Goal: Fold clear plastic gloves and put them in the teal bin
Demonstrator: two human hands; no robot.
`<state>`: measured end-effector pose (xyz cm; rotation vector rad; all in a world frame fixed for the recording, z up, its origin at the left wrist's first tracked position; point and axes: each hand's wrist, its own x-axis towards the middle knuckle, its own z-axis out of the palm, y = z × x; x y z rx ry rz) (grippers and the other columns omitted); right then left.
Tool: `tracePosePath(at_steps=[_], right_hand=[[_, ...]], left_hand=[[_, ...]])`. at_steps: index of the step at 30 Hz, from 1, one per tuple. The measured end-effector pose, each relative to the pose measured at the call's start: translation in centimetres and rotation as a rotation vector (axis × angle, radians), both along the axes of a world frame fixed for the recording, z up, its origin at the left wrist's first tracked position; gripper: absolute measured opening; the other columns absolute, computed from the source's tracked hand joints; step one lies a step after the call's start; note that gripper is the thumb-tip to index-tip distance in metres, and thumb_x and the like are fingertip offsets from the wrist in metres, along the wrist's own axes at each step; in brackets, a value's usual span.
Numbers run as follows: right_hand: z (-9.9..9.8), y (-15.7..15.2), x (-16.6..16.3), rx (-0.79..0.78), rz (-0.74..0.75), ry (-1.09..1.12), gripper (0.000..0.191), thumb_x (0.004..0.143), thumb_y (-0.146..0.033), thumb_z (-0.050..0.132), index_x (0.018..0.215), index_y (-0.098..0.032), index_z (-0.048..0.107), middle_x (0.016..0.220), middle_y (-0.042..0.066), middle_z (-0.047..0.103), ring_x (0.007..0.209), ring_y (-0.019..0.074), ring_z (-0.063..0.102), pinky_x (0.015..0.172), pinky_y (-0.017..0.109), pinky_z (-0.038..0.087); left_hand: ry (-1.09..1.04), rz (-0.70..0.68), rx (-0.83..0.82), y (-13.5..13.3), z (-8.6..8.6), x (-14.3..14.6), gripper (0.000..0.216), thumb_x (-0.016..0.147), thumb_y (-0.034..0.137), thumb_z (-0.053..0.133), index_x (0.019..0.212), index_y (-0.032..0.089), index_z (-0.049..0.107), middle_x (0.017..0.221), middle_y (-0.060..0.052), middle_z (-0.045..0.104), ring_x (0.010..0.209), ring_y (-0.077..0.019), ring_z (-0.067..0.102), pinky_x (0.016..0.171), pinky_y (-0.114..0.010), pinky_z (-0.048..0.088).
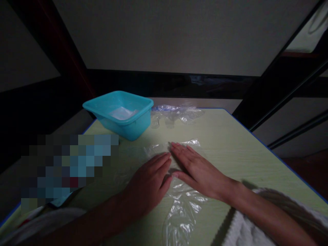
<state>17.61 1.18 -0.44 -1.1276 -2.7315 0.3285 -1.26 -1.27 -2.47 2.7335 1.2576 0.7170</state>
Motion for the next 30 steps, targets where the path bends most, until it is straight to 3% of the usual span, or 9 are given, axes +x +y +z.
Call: tracePosePath(at_steps=[7, 15, 18, 21, 23, 26, 30], right_hand=[[-1.0, 0.3, 0.1, -0.004, 0.011, -0.003, 0.074, 0.091, -0.055, 0.029, 0.14, 0.0, 0.026, 0.145, 0.022, 0.022, 0.136, 0.0275, 0.019, 0.11, 0.05, 0.022], [-0.9, 1.1, 0.8, 0.006, -0.04, -0.026, 0.075, 0.089, -0.058, 0.031, 0.14, -0.003, 0.028, 0.146, 0.021, 0.023, 0.137, 0.0288, 0.019, 0.109, 0.053, 0.02], [-0.6, 1.7, 1.2, 0.03, -0.121, 0.061, 0.062, 0.09, -0.048, 0.04, 0.136, -0.006, 0.036, 0.142, 0.02, 0.036, 0.132, 0.0291, 0.031, 0.108, 0.053, 0.023], [0.0, 2.2, 1.5, 0.024, -0.209, 0.234, 0.045, 0.088, -0.032, 0.049, 0.127, -0.01, 0.045, 0.121, 0.017, 0.058, 0.112, 0.0266, 0.054, 0.099, 0.049, 0.037], [0.4, 2.4, 1.5, -0.03, -0.265, 0.336, 0.04, 0.084, -0.026, 0.052, 0.121, -0.011, 0.049, 0.1, 0.012, 0.065, 0.09, 0.0231, 0.061, 0.084, 0.042, 0.047], [0.5, 2.6, 1.5, -0.158, -0.313, 0.413, 0.041, 0.079, -0.024, 0.057, 0.118, -0.012, 0.05, 0.077, 0.004, 0.061, 0.066, 0.017, 0.058, 0.062, 0.031, 0.048], [0.0, 2.8, 1.4, -0.306, -0.295, 0.511, 0.046, 0.075, -0.025, 0.062, 0.118, -0.013, 0.049, 0.068, -0.002, 0.054, 0.057, 0.0123, 0.053, 0.052, 0.025, 0.043]], left_hand=[[0.162, 0.026, -0.143, -0.1, -0.2, 0.1, 0.057, 0.089, 0.035, 0.041, 0.134, 0.001, 0.035, 0.143, -0.022, 0.033, 0.134, -0.0284, 0.03, 0.107, -0.046, 0.031], [0.228, 0.012, -0.174, -0.1, -0.1, -0.3, 0.06, 0.088, 0.04, 0.044, 0.137, 0.007, 0.033, 0.147, -0.018, 0.027, 0.137, -0.0296, 0.019, 0.109, -0.05, 0.025], [0.241, -0.055, -0.19, -0.2, 0.2, -0.4, 0.058, 0.09, 0.037, 0.043, 0.138, 0.008, 0.032, 0.148, -0.016, 0.024, 0.138, -0.0274, 0.018, 0.109, -0.048, 0.024], [0.236, -0.119, -0.198, -0.3, 0.5, -0.5, 0.056, 0.09, 0.033, 0.044, 0.139, 0.009, 0.03, 0.149, -0.015, 0.023, 0.138, -0.0249, 0.018, 0.11, -0.046, 0.023], [0.232, -0.153, -0.203, -0.4, 0.6, -0.5, 0.056, 0.09, 0.033, 0.044, 0.139, 0.01, 0.03, 0.149, -0.013, 0.023, 0.138, -0.024, 0.017, 0.111, -0.045, 0.021], [0.237, -0.19, -0.215, -0.5, 0.9, -0.5, 0.056, 0.09, 0.035, 0.045, 0.139, 0.012, 0.031, 0.15, -0.012, 0.021, 0.139, -0.0243, 0.015, 0.112, -0.046, 0.018], [0.253, -0.228, -0.228, -0.6, 1.0, -0.4, 0.06, 0.089, 0.038, 0.047, 0.14, 0.014, 0.029, 0.151, -0.01, 0.018, 0.139, -0.0255, 0.012, 0.112, -0.048, 0.017]])
